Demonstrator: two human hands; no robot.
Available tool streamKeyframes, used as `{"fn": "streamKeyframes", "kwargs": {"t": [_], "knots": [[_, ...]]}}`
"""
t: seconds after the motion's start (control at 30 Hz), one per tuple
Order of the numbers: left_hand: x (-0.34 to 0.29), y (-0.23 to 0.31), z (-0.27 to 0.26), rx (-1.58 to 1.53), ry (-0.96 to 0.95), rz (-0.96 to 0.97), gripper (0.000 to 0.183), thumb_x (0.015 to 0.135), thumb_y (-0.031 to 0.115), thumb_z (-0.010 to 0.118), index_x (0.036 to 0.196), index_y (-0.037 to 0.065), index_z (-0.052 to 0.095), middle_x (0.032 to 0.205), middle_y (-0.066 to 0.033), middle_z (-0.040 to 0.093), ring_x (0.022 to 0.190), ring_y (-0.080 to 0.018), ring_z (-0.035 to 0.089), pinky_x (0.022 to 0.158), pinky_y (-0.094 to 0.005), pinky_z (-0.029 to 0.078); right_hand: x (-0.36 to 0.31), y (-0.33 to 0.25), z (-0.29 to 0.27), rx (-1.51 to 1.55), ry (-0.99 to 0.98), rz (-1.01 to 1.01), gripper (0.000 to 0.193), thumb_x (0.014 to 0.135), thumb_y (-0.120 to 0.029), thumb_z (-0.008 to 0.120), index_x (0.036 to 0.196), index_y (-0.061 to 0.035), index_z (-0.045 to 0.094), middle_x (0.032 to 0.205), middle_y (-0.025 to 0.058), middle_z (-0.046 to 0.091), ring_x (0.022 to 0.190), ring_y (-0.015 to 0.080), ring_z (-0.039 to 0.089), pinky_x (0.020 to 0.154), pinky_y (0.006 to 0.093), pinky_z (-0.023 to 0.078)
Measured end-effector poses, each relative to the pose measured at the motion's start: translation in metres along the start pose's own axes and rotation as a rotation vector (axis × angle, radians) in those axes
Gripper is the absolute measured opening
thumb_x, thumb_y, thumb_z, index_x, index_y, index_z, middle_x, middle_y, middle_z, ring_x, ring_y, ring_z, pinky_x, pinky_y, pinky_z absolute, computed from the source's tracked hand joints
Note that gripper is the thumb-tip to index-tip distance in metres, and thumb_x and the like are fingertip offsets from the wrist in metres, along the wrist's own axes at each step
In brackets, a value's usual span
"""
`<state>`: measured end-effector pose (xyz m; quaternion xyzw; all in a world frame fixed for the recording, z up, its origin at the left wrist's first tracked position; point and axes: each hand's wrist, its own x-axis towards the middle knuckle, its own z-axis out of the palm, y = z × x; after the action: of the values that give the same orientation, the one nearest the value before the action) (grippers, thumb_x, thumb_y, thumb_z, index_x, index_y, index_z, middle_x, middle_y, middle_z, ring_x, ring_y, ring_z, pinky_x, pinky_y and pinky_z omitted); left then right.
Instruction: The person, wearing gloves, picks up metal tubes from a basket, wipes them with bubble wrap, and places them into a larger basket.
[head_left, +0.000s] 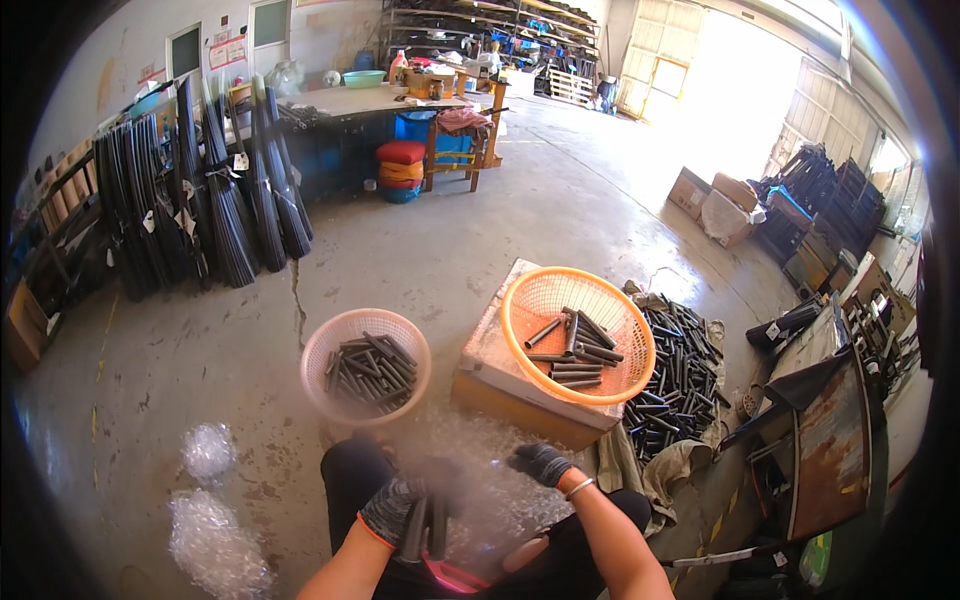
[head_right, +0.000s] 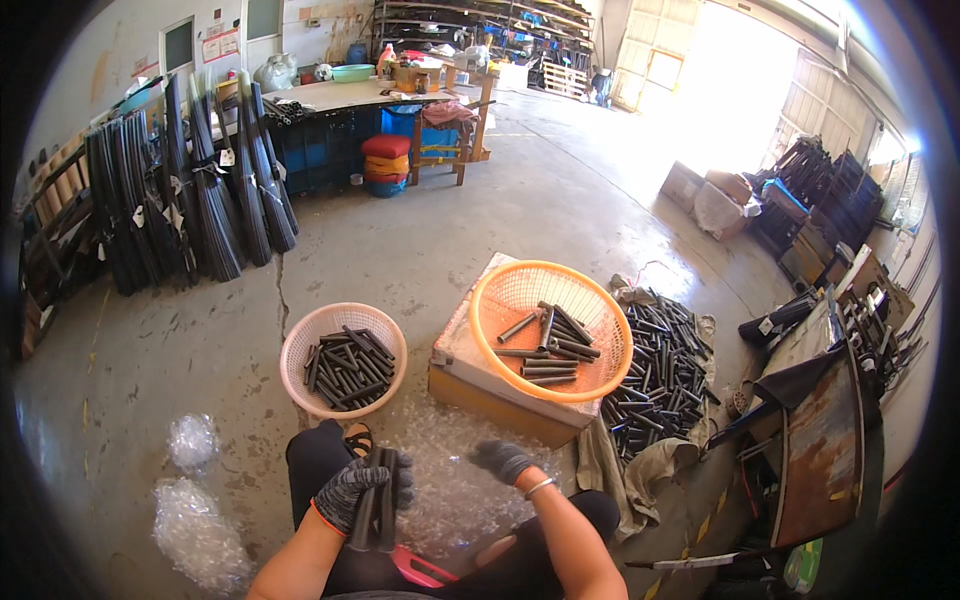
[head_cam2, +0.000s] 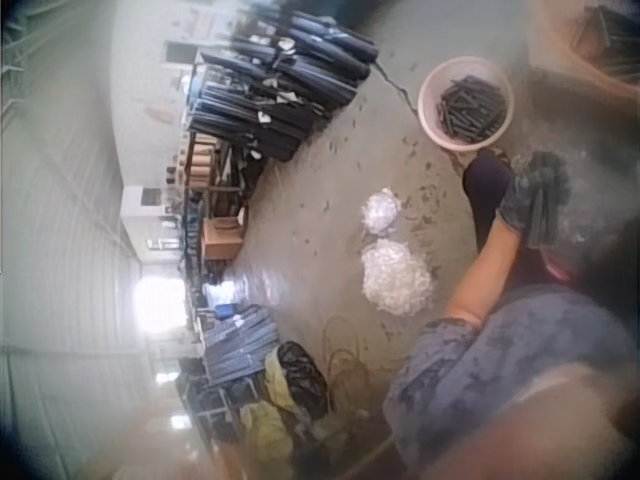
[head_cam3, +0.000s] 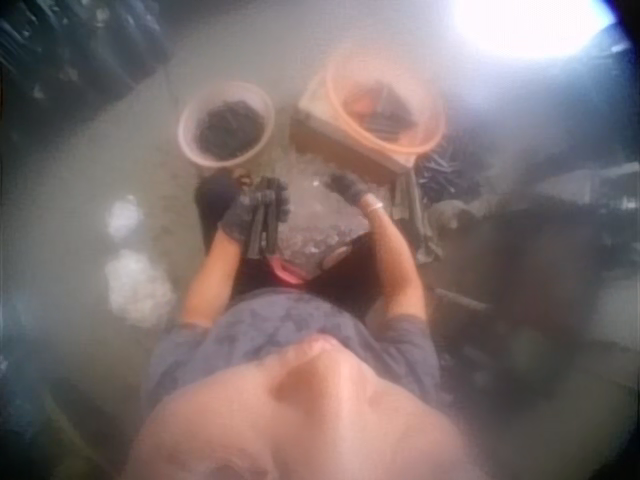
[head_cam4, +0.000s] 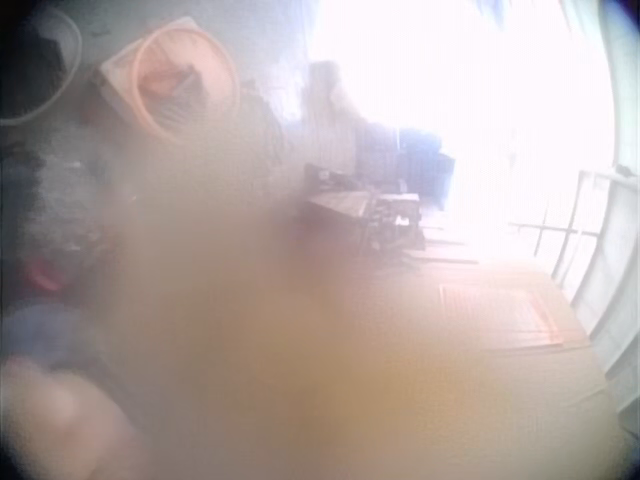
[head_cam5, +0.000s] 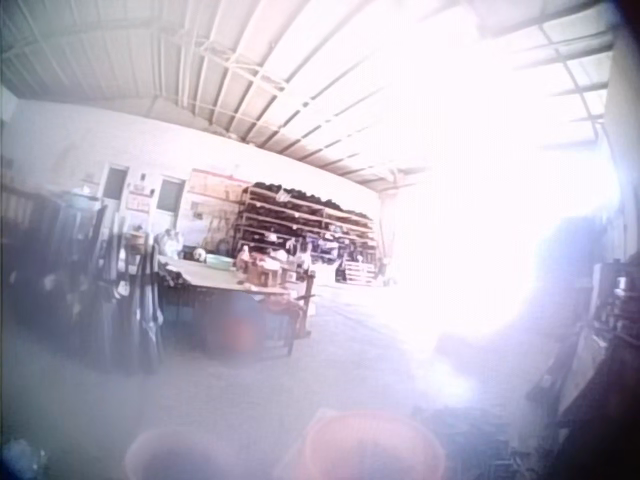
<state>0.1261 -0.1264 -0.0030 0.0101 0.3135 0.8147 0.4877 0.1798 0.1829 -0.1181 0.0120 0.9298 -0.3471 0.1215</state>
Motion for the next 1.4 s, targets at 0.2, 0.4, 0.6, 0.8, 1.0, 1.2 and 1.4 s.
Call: {"fn": "streamKeyframes", "kwargs": {"t": [0.2,0.4,0.6,0.8,1.0,1.2,1.4], "knots": [[-0.017,0.013,-0.008,-0.016,0.007,0.026,0.039,0.079,0.012,0.063,0.113,-0.001,0.052,0.094,-0.0135,0.062,0.085,-0.0299,0.062,0.079,-0.0416,0.052,-0.036,0.036,-0.031,-0.448,0.107,0.173,0.05,0.08,-0.035,0.063,0.117,-0.0036,0.054,0.102,0.0182,0.063,0.088,0.03,0.063,0.075,0.0427,0.048],[0.0,0.004,0.009,0.089,-0.013,-0.043,0.033,0.08,0.008,0.06,0.11,-0.002,0.054,0.088,-0.0129,0.062,0.075,-0.0241,0.063,0.073,-0.0375,0.054,-0.016,-0.139,0.0,0.94,-0.254,-0.248,0.054,0.086,-0.019,0.061,0.134,-0.0106,0.036,0.117,0.0058,0.053,0.08,0.0114,0.055,0.065,0.0249,0.046],[-0.017,0.02,-0.006,-0.093,-0.047,0.021,0.035,0.078,0.012,0.063,0.109,0.001,0.053,0.091,-0.0131,0.061,0.076,-0.0251,0.061,0.072,-0.0372,0.052,0.004,-0.114,0.044,0.514,0.065,-0.354,0.023,0.091,-0.02,0.054,0.11,-0.007,0.056,0.086,0.0007,0.06,0.073,0.0091,0.052,0.063,0.0227,0.044],[-0.026,0.016,0.003,-0.068,0.01,-0.09,0.041,0.077,0.012,0.066,0.113,0.001,0.05,0.091,-0.0108,0.059,0.082,-0.0273,0.06,0.075,-0.0409,0.051,-0.015,0.0,-0.014,-0.279,0.048,-0.005,0.032,0.086,-0.031,0.054,0.1,-0.003,0.062,0.096,0.0175,0.064,0.088,0.0331,0.061,0.078,0.0399,0.047],[-0.023,0.006,-0.001,-0.118,0.03,-0.038,0.041,0.077,0.013,0.067,0.112,0.002,0.05,0.09,-0.0103,0.058,0.082,-0.0271,0.059,0.077,-0.0408,0.05,-0.043,-0.011,-0.056,-0.391,-0.018,0.24,0.059,0.075,-0.032,0.067,0.126,-0.0093,0.047,0.115,0.0188,0.057,0.104,0.0309,0.056,0.083,0.0413,0.046],[0.0,-0.002,0.026,0.064,0.055,-0.116,0.04,0.076,0.012,0.068,0.111,0.0,0.051,0.088,-0.0104,0.059,0.08,-0.0249,0.061,0.074,-0.0414,0.052,-0.031,-0.147,-0.017,0.92,-0.267,-0.271,0.063,0.085,-0.018,0.061,0.138,-0.0123,0.028,0.116,0.0071,0.054,0.07,0.0098,0.053,0.055,0.0239,0.046],[-0.018,0.006,0.0,-0.118,-0.016,-0.026,0.037,0.076,0.015,0.067,0.108,0.003,0.052,0.088,-0.0131,0.061,0.079,-0.0291,0.062,0.071,-0.0399,0.053,-0.001,-0.093,0.041,0.166,0.152,-0.416,0.033,0.089,-0.026,0.056,0.115,-0.0039,0.055,0.091,0.0112,0.065,0.074,0.0207,0.059,0.065,0.0319,0.046]]}}
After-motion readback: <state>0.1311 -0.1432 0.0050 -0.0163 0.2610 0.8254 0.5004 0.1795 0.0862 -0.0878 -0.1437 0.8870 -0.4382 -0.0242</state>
